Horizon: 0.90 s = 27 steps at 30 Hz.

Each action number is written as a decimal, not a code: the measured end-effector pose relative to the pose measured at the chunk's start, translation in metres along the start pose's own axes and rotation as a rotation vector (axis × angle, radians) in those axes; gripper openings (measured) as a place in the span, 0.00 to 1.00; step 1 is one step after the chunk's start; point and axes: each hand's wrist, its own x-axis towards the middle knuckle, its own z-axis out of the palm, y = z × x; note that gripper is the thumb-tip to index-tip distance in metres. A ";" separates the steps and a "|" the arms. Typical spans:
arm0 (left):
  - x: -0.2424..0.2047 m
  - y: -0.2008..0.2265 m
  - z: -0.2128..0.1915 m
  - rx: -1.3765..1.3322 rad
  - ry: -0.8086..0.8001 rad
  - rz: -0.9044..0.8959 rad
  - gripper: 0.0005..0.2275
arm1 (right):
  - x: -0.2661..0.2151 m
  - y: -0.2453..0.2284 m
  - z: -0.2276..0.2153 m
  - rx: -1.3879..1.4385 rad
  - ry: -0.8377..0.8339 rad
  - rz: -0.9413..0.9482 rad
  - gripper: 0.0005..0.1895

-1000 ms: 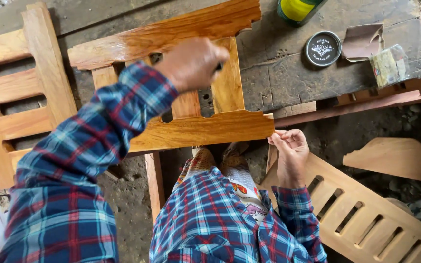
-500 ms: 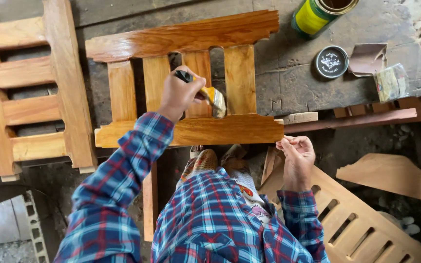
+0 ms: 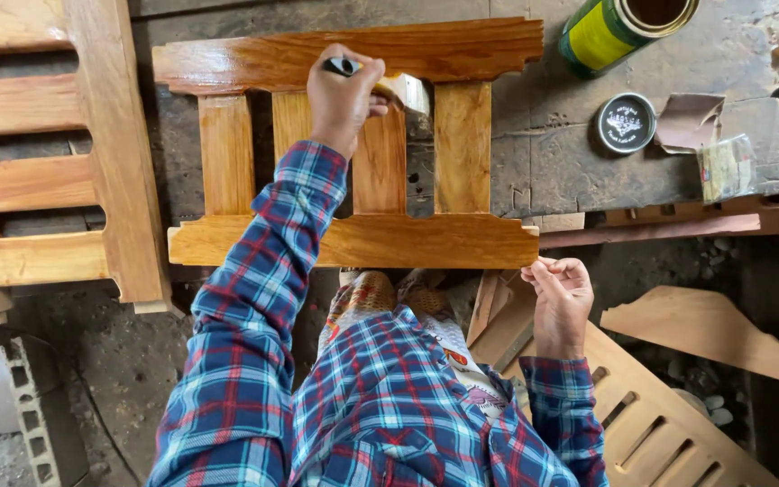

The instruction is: The person applies a brown wood stain to a wooden chair back using a brush. They dip the brush into a can of stain and systematically cover the slats and frame of the chair back, then lift the piece to inspect the finish.

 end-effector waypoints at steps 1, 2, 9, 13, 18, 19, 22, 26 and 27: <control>-0.002 -0.002 -0.005 0.003 0.002 -0.007 0.08 | -0.002 0.001 0.000 -0.002 0.003 0.008 0.13; -0.003 -0.002 -0.009 0.166 -0.034 0.081 0.08 | -0.001 0.003 0.000 0.005 0.005 0.009 0.13; -0.042 0.003 -0.015 0.241 -0.174 -0.271 0.08 | 0.003 0.013 -0.006 0.016 0.009 0.026 0.12; -0.028 -0.014 -0.013 0.157 -0.101 -0.359 0.07 | 0.005 0.009 -0.003 0.020 0.003 0.031 0.12; 0.007 0.005 -0.006 -0.017 0.090 -0.324 0.05 | 0.009 0.006 -0.004 0.005 0.000 0.044 0.12; 0.009 0.006 -0.006 -0.019 0.096 -0.324 0.05 | 0.010 0.006 -0.004 0.002 -0.005 0.048 0.12; 0.010 0.007 -0.002 -0.146 0.253 -0.362 0.10 | 0.013 0.006 -0.006 0.010 -0.002 0.046 0.12; -0.013 0.012 -0.011 -0.262 0.245 -0.421 0.07 | 0.021 0.006 -0.007 0.004 -0.013 0.056 0.12; -0.022 0.015 -0.015 -0.301 0.215 -0.478 0.10 | 0.021 0.006 -0.006 0.003 -0.004 0.069 0.12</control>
